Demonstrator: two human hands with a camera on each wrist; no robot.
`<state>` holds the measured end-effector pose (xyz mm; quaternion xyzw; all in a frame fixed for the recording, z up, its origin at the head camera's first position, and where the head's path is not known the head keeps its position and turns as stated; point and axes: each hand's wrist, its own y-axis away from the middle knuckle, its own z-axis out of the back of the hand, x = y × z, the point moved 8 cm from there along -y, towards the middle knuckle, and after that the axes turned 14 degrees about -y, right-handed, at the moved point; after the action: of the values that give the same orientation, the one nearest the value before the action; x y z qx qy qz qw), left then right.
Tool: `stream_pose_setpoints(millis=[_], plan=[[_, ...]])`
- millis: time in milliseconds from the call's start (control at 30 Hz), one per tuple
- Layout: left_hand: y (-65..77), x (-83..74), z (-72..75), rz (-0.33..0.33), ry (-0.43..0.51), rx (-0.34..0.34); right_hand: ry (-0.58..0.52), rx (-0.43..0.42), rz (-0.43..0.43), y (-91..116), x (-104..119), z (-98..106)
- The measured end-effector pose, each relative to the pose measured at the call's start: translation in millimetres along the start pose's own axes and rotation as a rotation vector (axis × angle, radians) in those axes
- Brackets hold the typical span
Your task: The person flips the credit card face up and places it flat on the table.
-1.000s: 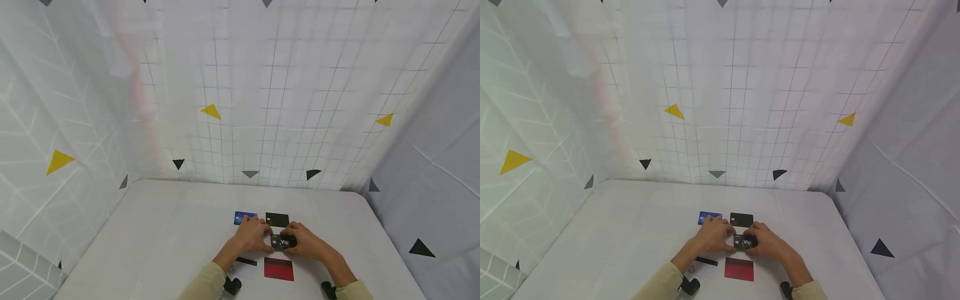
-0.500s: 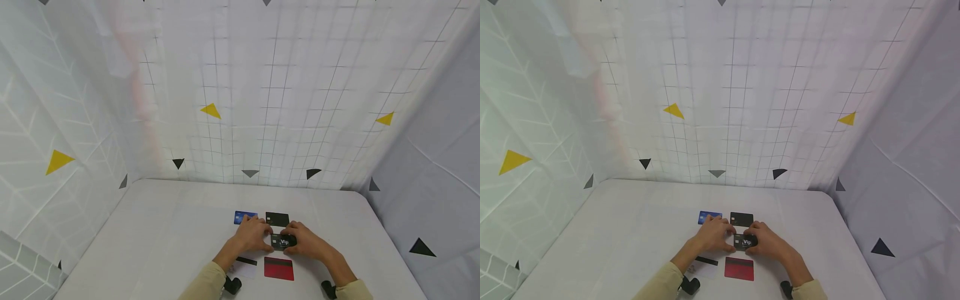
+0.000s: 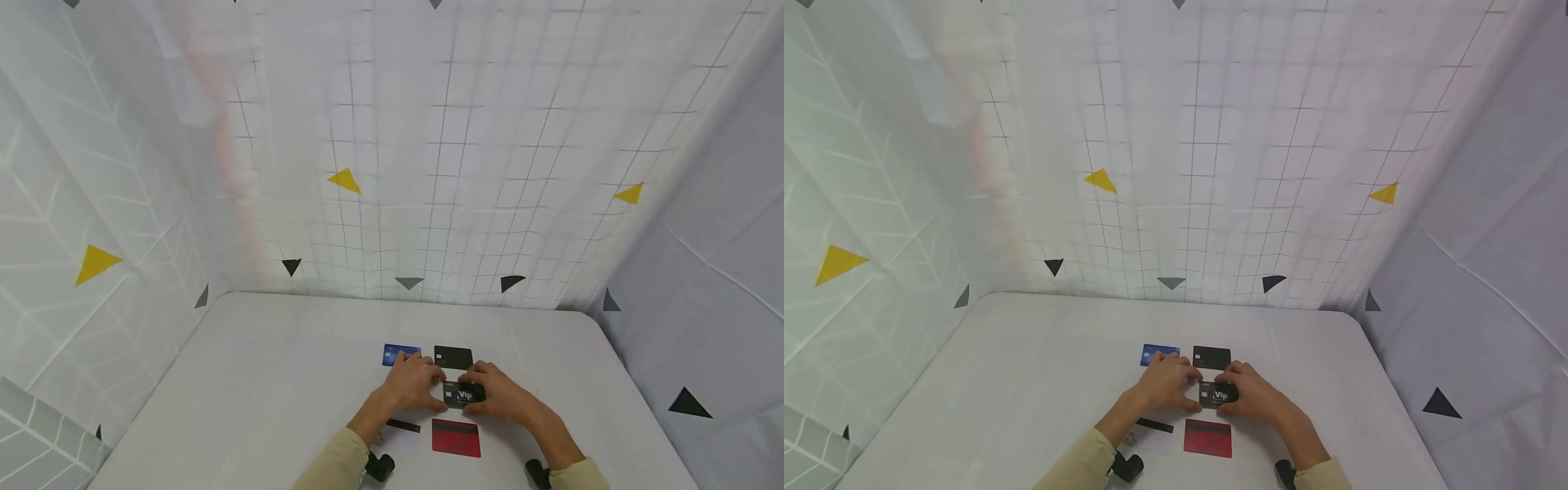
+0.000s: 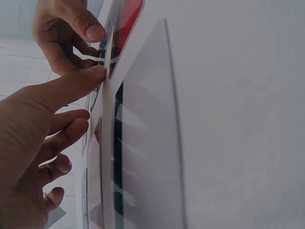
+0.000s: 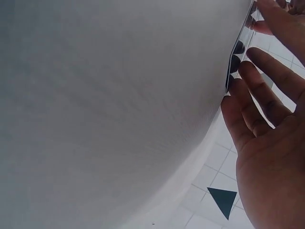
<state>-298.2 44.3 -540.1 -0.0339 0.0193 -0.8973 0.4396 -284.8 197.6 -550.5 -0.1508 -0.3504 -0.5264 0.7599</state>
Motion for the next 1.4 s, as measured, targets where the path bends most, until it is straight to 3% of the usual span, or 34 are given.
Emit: stream_pose_setpoints(millis=[267, 467, 633, 767, 967, 1400], plan=[[5.8, -1.0, 7.2, 0.011, -0.008, -0.033, -0.038, -0.012, -0.019, 9.2, 4.7, 0.5], [20.4, -5.2, 12.6, 0.005, -0.010, -0.040, -0.083, 0.025, -0.088, 25.3, 7.7, -3.8], [33.8, -7.7, 16.0, -0.005, 0.026, -0.022, -0.064, 0.047, -0.111, 38.3, 13.6, -7.9], [40.5, -7.2, 15.3, 0.002, 0.046, 0.004, -0.039, 0.065, -0.081, 43.9, 21.0, -12.2], [48.4, -6.2, 13.1, 0.003, 0.027, 0.013, 0.000, 0.070, -0.027, 45.5, 28.3, -15.2], [57.7, -17.2, 13.1, -0.027, 0.024, 0.043, 0.090, 0.077, -0.070, 43.7, 22.7, -23.0]])
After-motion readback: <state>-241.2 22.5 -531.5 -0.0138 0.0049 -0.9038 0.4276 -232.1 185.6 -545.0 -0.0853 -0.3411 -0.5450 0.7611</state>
